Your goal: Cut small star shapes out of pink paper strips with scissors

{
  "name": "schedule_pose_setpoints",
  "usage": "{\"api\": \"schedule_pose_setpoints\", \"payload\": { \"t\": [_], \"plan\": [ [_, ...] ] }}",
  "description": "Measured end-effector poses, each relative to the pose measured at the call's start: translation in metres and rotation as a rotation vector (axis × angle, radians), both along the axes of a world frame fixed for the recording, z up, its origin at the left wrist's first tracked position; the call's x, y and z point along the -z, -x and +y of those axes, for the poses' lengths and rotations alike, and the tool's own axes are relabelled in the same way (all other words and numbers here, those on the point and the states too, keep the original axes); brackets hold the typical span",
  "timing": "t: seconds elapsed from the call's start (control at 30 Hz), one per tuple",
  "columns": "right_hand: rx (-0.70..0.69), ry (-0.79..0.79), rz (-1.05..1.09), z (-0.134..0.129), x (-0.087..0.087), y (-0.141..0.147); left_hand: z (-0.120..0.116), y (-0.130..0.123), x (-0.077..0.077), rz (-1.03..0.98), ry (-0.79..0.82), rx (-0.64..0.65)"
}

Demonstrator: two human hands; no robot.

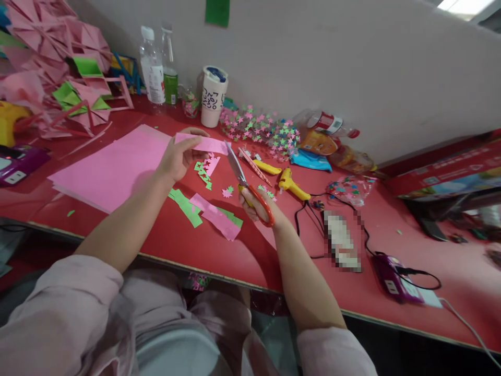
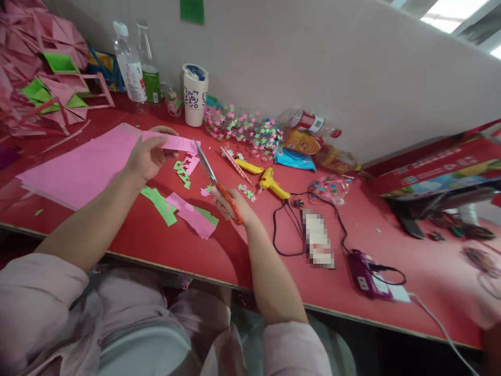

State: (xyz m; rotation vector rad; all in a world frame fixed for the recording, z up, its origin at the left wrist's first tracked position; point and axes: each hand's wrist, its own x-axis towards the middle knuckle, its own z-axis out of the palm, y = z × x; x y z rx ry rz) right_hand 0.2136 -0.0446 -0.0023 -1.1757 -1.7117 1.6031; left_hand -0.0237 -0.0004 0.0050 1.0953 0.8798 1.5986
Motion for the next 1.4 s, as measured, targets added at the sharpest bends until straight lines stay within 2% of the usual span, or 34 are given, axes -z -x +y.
{"api": "schedule_pose_setpoints", "payload": {
  "t": [0.07,0.13,0.3,0.37,0.5,0.6,0.7,0.8,0.97,1.13,1.4],
  "plan": [
    [-0.023,-0.007,0.001,0.001,0.0,-0.002,0.0,0.005,-0.002,-0.057,0.053,0.111],
    [-0.035,-0.007,0.012,0.003,0.0,-0.004,0.0,0.008,-0.003,-0.083,0.068,0.132],
    [-0.079,0.038,-0.028,0.009,-0.002,-0.013,0.006,0.008,0.0,0.011,0.059,0.0],
    [-0.114,0.061,-0.049,0.011,-0.003,-0.02,0.009,0.01,0.004,0.111,0.049,0.007],
    [-0.194,0.095,-0.066,0.015,-0.005,-0.032,0.008,0.016,0.011,0.353,0.121,0.217],
    [-0.22,0.082,-0.135,0.014,-0.007,-0.034,0.004,0.014,0.009,0.4,0.181,0.306],
    [-0.204,0.058,-0.166,0.012,-0.007,-0.028,-0.002,0.004,0.006,0.482,0.195,0.502],
    [-0.182,0.079,-0.159,0.012,-0.006,-0.022,-0.006,-0.008,0.004,0.499,0.162,0.46],
    [-0.219,0.084,-0.084,0.012,0.0,-0.019,-0.011,-0.023,0.003,0.412,0.162,0.328],
    [-0.183,0.083,0.033,0.005,0.008,-0.003,-0.015,-0.03,0.002,0.292,0.09,0.214],
    [0.059,0.067,0.09,-0.023,0.005,0.031,-0.021,-0.034,-0.002,0.289,-0.004,0.073]
  ]
}}
